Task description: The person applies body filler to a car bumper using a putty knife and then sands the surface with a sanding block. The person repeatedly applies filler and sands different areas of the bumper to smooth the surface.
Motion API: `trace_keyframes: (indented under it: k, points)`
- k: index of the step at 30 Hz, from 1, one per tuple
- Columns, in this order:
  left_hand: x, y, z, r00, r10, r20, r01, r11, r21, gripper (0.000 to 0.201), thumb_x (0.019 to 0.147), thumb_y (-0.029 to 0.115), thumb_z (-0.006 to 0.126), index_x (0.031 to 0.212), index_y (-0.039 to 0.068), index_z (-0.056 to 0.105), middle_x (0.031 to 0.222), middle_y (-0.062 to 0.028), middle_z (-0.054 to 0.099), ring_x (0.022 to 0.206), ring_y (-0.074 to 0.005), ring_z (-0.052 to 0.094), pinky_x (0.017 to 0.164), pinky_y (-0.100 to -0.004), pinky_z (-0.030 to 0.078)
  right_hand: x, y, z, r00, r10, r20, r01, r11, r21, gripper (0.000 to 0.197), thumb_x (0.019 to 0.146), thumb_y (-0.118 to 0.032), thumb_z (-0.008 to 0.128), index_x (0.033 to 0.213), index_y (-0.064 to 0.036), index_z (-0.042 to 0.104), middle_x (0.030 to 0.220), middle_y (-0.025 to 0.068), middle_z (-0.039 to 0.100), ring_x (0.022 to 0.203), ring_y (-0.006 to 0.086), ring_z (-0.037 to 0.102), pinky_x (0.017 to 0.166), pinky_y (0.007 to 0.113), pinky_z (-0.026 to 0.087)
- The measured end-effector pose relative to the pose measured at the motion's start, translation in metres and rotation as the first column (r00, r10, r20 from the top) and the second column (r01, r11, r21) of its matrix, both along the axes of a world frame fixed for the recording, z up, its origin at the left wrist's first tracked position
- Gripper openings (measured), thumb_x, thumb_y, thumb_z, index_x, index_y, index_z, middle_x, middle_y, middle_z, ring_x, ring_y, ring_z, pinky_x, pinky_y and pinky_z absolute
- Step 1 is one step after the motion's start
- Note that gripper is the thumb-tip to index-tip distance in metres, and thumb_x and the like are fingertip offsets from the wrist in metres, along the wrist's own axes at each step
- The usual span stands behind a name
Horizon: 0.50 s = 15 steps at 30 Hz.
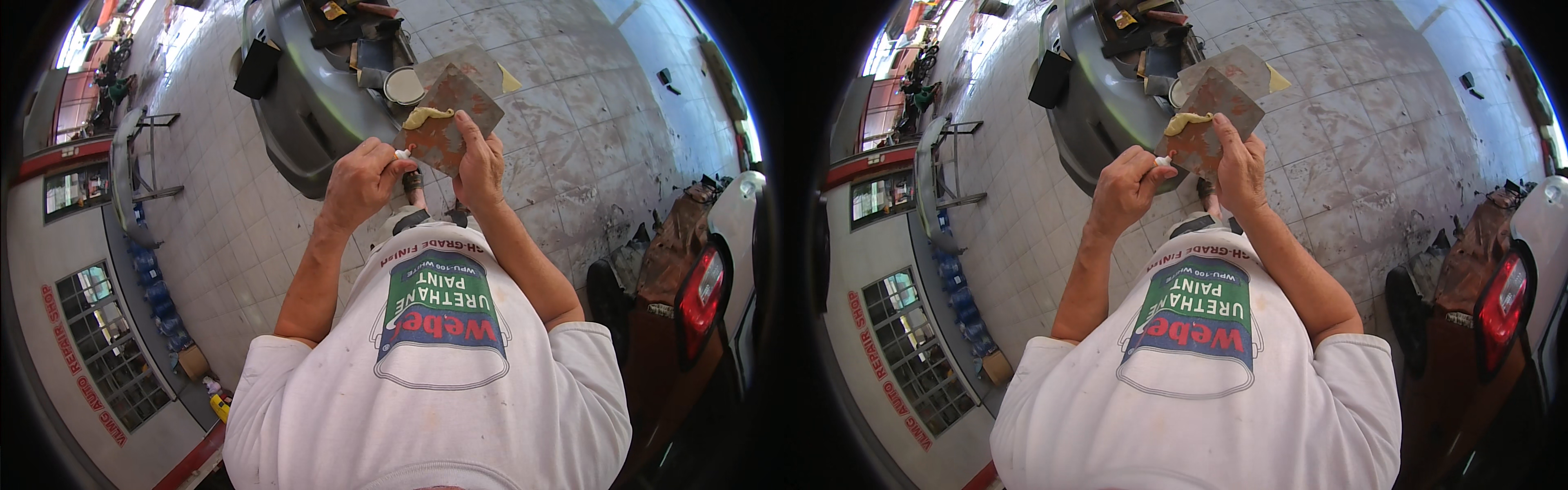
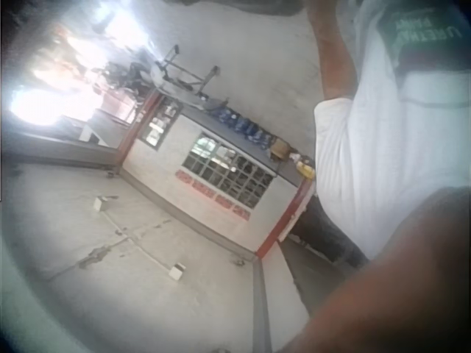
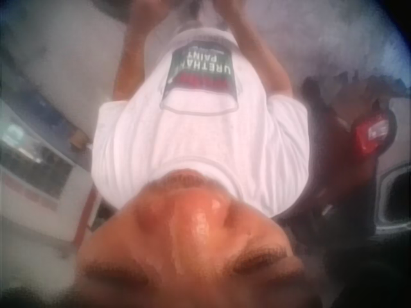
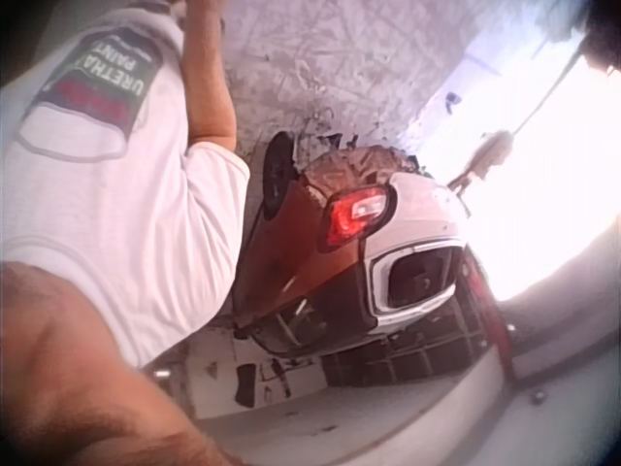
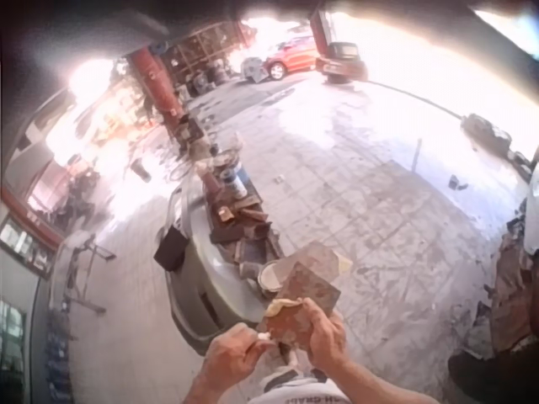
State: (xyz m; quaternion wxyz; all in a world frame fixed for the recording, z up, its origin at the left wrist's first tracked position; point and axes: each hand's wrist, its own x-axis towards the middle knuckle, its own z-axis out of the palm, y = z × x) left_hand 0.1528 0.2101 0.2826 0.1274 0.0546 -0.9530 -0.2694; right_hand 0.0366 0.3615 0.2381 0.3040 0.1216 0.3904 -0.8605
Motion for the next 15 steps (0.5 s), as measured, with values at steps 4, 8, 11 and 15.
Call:
trace_keyframes:
  k: [4,8,11,15]
  points:
    - [-0.015,0.0,-0.002,0.999,-0.025,0.027,0.026,0.999,-0.033,0.035,0.104,0.033,0.076,0.088,0.002,0.069,0.08,-0.0109,0.06,0.069,-0.032,0.06,0.063,-0.0449,0.05,-0.012,0.006,0.004,1.0,0.002,0.011,-0.002,0.998,0.061,0.031,0.109,-0.028,0.07,0.121,0.0006,0.072,0.113,0.01,0.076,0.098,0.018,0.076,0.086,0.036,0.065]
    - [-0.025,-0.008,-0.005,0.996,-0.078,0.043,0.079,0.997,-0.027,0.038,0.103,0.037,0.076,0.088,0.003,0.068,0.081,-0.011,0.061,0.069,-0.0332,0.062,0.064,-0.0461,0.051,-0.017,0.005,0.0,0.999,-0.032,0.024,0.031,0.997,0.065,0.03,0.109,-0.027,0.07,0.121,0.0011,0.072,0.112,0.0097,0.076,0.098,0.0179,0.076,0.087,0.036,0.064]
    - [-0.036,-0.017,-0.005,0.993,-0.109,0.05,0.11,0.994,-0.008,0.037,0.103,0.037,0.076,0.09,0.003,0.07,0.081,-0.0112,0.061,0.069,-0.0333,0.062,0.064,-0.0466,0.051,-0.022,-0.001,-0.001,0.998,-0.059,0.008,0.058,0.996,0.07,0.03,0.11,-0.026,0.069,0.121,0.0019,0.073,0.112,0.0095,0.077,0.097,0.0172,0.075,0.086,0.035,0.063]
    - [-0.059,-0.036,-0.008,0.983,-0.165,0.084,0.165,0.986,0.01,0.036,0.103,0.036,0.076,0.091,0.003,0.071,0.081,-0.0113,0.061,0.07,-0.0332,0.062,0.065,-0.0462,0.051,-0.033,-0.014,-0.013,0.992,-0.106,-0.063,0.112,0.99,0.088,0.031,0.111,-0.027,0.068,0.12,0.0022,0.073,0.112,0.008,0.076,0.096,0.0147,0.072,0.085,0.032,0.061]
